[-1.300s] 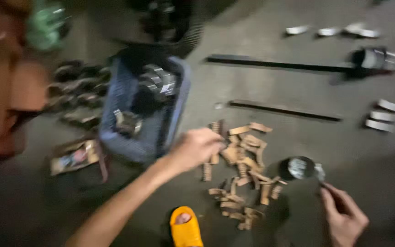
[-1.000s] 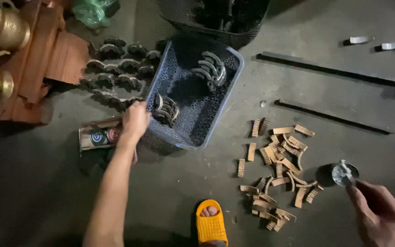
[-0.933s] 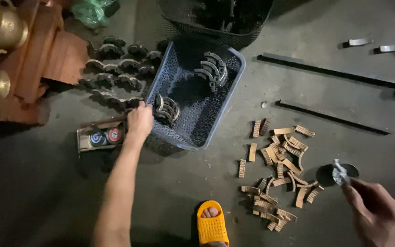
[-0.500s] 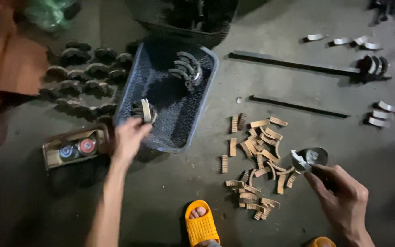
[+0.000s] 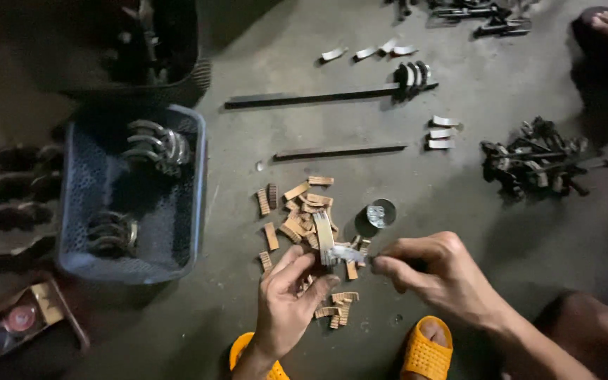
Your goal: Applying a white lubricant or paste to metal bearing shells using a spoon and stacking them.
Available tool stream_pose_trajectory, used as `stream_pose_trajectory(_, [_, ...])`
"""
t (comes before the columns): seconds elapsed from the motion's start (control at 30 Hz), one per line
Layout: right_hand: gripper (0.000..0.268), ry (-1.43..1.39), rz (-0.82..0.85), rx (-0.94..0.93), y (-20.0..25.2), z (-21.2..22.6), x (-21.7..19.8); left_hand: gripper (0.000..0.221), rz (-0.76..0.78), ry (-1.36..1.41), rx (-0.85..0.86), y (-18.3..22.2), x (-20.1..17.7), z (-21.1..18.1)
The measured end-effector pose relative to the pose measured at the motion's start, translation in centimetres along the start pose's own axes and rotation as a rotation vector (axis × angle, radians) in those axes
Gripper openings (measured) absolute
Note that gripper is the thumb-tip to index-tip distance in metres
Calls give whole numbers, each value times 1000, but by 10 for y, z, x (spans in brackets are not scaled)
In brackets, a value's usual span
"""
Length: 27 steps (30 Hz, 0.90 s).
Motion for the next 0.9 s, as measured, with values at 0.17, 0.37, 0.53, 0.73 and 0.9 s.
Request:
stream_pose_trajectory(0.17, [20, -127, 28, 64, 5, -18, 6, 25, 53, 100, 23, 6, 23, -11])
stream_pose_trajectory(0.37, [20, -129, -36, 120, 0, -34, -4, 25, 77, 234, -86, 10, 34, -4])
stream_pose_trajectory(0.53, [16, 61, -205, -90, 14, -21, -27, 27, 51, 270, -104, 9, 31, 2])
stream_pose_trajectory(0.73, [7, 195, -265, -373, 33, 18, -25, 25, 20, 75, 29, 5, 29, -12])
stream_pose_trajectory(0.9, [9, 183, -257, -384, 28, 24, -20, 27, 15, -94, 259, 6, 27, -34])
Point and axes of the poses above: each hand's wrist, its own y-axis away from the middle knuckle, its own x-axis out of the palm, z = x × y, the point moved 8 cm from there along -y, towards the middle knuckle, and after that the axes turned 15 degrees about -z, right-handed, at the moved point
